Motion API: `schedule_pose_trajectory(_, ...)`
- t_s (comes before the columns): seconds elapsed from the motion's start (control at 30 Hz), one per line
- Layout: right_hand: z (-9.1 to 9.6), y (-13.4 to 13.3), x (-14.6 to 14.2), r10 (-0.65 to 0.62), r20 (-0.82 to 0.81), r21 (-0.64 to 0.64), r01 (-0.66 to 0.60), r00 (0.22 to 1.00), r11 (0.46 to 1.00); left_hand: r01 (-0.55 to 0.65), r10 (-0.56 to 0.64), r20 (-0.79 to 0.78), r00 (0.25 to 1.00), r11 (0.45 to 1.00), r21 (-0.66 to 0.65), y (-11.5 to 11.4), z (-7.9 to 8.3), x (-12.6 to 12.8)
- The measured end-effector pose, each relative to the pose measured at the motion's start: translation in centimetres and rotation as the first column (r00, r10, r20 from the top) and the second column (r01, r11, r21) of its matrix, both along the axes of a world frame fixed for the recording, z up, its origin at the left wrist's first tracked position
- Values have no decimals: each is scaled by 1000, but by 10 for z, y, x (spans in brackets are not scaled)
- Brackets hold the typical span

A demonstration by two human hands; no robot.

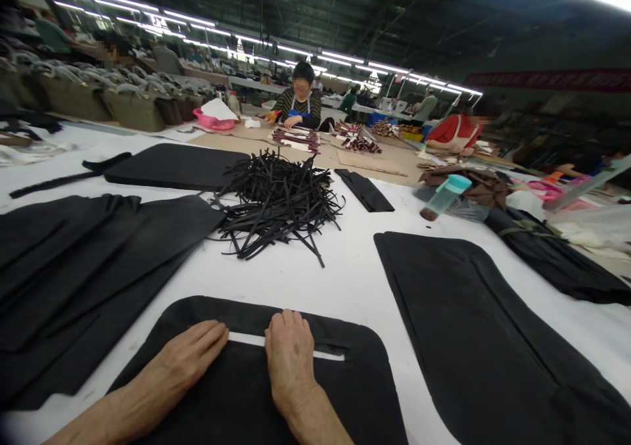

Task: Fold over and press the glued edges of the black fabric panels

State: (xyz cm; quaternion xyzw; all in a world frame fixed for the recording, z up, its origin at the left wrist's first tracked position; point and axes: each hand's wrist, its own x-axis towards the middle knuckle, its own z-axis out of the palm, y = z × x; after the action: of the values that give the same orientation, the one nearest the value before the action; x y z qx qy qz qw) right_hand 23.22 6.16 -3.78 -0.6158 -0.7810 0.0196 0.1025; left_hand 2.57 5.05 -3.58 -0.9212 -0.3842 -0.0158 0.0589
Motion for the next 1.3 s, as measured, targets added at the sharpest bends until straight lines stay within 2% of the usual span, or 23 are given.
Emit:
schedule_pose_trajectory(0.1, 0, 0, 0, 0, -5, 2, 0, 1000, 1000, 13, -11, -51, 999, 999, 37, -2, -5, 2)
schedule_pose_trajectory(0.27, 1, 0, 0, -7, -7, -1, 7, 1000, 1000, -97, 115, -125, 985, 985, 142, -9, -15, 33)
schedule_pose_trajectory(0.37, 2, 0, -1, -10, -12, -7, 10, 1000, 1000, -90, 106, -131, 986, 988, 124, -10, -12, 50)
schedule_pose_trajectory(0.47, 2, 1, 0, -12, -12, -10, 12, 1000, 1000, -108, 124, -177, 976, 989, 100, -8, -4, 53)
schedule_pose_trajectory(0.6, 0, 0, 0, -11, 5, -1, 11, 1000, 1000, -137, 143, -146, 979, 989, 49, -2, 0, 36)
schedule_pose_trajectory(0.73, -1, -1, 1, -4, 9, 24, 4, 1000, 1000, -128, 130, -97, 987, 991, 23, 6, -6, 5)
schedule_pose_trajectory(0.87, -2, -1, 1, -6, -8, 19, 6, 1000, 1000, -190, 193, -46, 980, 980, 60, 7, -16, -20)
schedule_pose_trajectory(0.97, -1, -1, 1, -16, -26, 8, 16, 1000, 1000, -216, 221, -51, 974, 972, 97, 4, -15, -24)
schedule_pose_trajectory(1.03, -1, -1, 1, -23, -35, 3, 23, 999, 1000, -223, 233, -70, 970, 966, 131, 2, -9, -16)
schedule_pose_trajectory(1.13, -1, -1, -1, -30, -47, -3, 30, 998, 1000, -234, 243, -51, 969, 962, 142, 0, 4, 12)
schedule_pose_trajectory(1.2, 0, -1, -1, -30, -59, -7, 30, 998, 1000, -180, 181, -14, 983, 982, 52, -3, 9, 34)
schedule_pose_trajectory(1.3, 3, -1, 2, -23, -76, -18, 22, 997, 1000, -87, 89, 19, 996, 992, -87, -6, 4, 58)
